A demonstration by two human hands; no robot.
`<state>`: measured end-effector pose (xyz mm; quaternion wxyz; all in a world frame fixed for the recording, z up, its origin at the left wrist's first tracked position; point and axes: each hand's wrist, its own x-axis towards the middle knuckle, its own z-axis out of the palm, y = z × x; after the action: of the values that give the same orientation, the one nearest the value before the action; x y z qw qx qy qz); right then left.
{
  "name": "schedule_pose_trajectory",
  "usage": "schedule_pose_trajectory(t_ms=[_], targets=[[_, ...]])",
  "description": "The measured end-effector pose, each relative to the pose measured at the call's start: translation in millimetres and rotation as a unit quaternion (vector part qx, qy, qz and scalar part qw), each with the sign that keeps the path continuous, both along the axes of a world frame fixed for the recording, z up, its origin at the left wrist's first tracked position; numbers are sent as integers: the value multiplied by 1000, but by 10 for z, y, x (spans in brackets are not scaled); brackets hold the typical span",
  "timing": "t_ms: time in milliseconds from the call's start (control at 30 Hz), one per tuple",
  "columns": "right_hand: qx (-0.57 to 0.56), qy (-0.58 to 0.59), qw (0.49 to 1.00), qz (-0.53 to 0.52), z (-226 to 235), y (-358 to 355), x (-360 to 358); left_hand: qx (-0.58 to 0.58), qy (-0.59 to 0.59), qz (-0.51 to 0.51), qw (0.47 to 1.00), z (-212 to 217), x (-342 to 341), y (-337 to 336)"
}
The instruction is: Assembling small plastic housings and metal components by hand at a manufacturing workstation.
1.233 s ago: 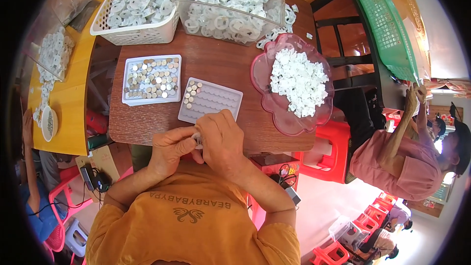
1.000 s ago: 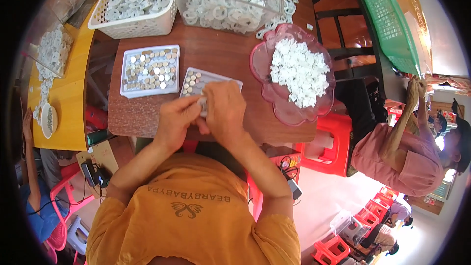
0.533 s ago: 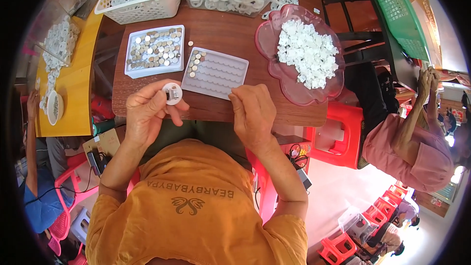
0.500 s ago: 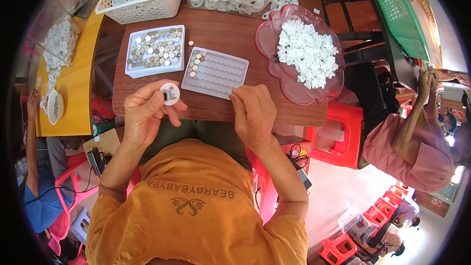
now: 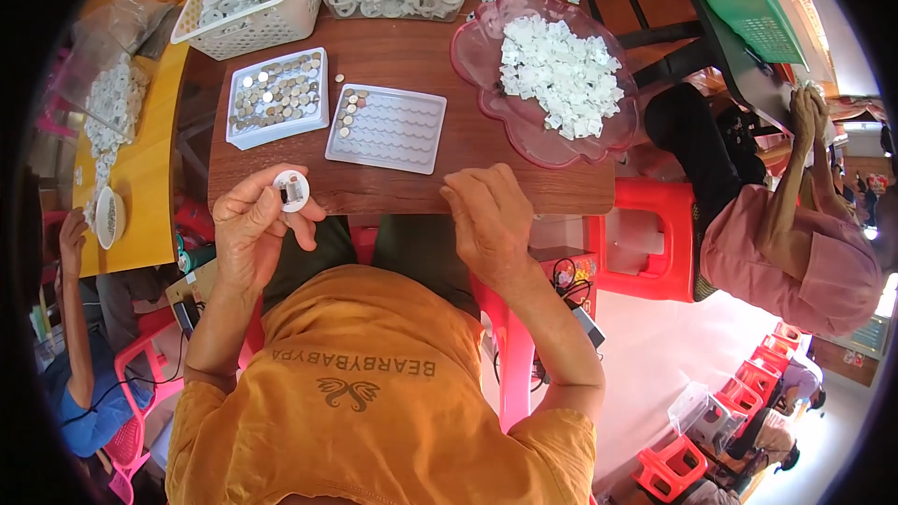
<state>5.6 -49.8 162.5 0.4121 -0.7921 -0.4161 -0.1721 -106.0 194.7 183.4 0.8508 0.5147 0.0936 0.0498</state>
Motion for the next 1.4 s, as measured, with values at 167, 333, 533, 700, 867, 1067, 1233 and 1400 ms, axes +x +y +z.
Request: schedule_pose_trajectory(t_ms=[167,333,533,700,867,1067,1233,1400], targets=[[-2,13,1000,-7,1,-70,-4,19,-2,12,1000,33,-39,59],[-18,20,1000,-6,-25,-18,16,17,6,24,1000,-18,-68,129],[-17,28,999,17,73,385,225,-25,17,5,1000,-103,-53,108],[-52,3,998,20,59,1096,658,-93,45,-16,994,-216,-82,96],[-191,55,980,-15,-102,1568,1005,-118,42,-12,992,-236,-61,81],[-268,82,960,-8,-218,1785,1099,-134,44,-19,990,-295,-22,155],[-269,73,960,-8,-303,1853,1105,-140,53,-20,988,-285,-20,167],[-278,80,957,-7,-345,1870,1119,-156,73,-23,985,-296,-4,160]])
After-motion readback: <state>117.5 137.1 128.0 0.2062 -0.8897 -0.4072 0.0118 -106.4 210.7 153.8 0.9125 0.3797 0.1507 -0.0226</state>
